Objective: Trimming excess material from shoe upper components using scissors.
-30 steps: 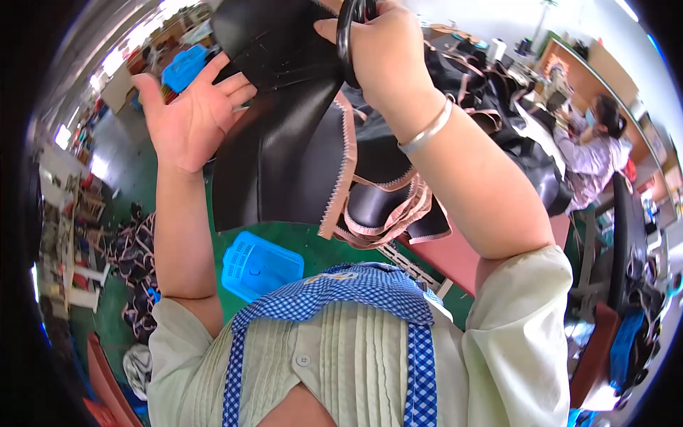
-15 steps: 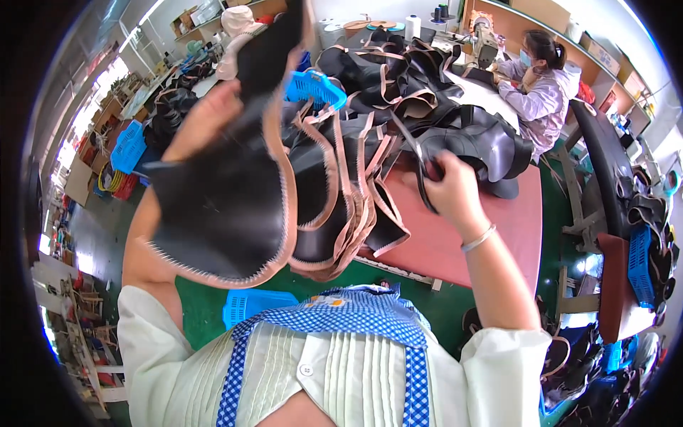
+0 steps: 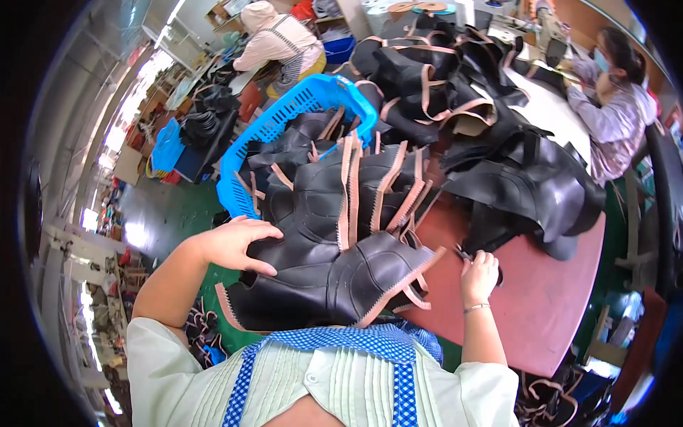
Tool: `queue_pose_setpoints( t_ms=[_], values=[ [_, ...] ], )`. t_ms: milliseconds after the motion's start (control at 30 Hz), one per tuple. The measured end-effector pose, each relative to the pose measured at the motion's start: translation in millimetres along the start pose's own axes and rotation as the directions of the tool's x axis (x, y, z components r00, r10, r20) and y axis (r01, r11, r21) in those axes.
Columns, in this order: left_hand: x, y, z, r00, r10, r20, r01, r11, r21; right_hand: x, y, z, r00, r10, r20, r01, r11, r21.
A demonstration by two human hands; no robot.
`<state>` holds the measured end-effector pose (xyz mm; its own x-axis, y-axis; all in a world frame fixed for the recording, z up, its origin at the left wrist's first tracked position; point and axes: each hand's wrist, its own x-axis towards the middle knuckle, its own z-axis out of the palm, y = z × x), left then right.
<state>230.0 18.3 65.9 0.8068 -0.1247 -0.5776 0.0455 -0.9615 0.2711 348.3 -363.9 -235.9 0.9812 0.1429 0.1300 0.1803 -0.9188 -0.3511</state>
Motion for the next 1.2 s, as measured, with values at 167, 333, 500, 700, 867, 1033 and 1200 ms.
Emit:
queue_pose_setpoints(
  t_ms=[167, 333, 500, 700, 867, 1033, 1200],
  values=[
    [-9.8, 33.5, -23.0, 0.891, 0.187, -0.414, -0.149, 0.981, 0.121, -1.9, -22.7, 57.3, 0.708, -0.605, 0.364, 0.514, 0.795, 0.322],
    [16.3, 80.5, 13.8, 0.951, 0.166, -0.260, -0.032, 0.891, 0.453, 21.1, -46.0, 105.1, 0.911, 0.001, 0.412, -0.279, 0.736, 0.616],
    [12.0, -5.0, 42.4, 0.859, 0.115, -0.498, -0.032, 0.984, 0.172, 64.0, -62.1, 99.2, 0.604, 0.192, 0.773, -0.792, 0.046, 0.608],
    [20.9, -100.3, 146.0, 0.522, -0.610, -0.596, 0.051, 0.720, -0.692, 58.9, -79.8, 112.8, 0.986, -0.139, 0.093, 0.064, 0.829, 0.555],
    [55.0, -204.5, 222.6, 0.727, -0.633, -0.265, 0.135, 0.510, -0.849, 76.0, -91.1, 155.4, 0.839, 0.038, 0.543, -0.543, 0.125, 0.830],
    [58.1, -143.8, 179.1, 0.764, -0.467, -0.446, -0.068, 0.628, -0.775, 69.4, -106.6, 85.4, 0.528, -0.351, 0.774, -0.849, -0.209, 0.485],
    [55.7, -96.2, 124.3, 0.763, -0.224, -0.606, -0.310, 0.696, -0.648, 79.8, -70.1, 121.3, 0.463, -0.348, 0.815, -0.878, -0.055, 0.476]
  ],
)
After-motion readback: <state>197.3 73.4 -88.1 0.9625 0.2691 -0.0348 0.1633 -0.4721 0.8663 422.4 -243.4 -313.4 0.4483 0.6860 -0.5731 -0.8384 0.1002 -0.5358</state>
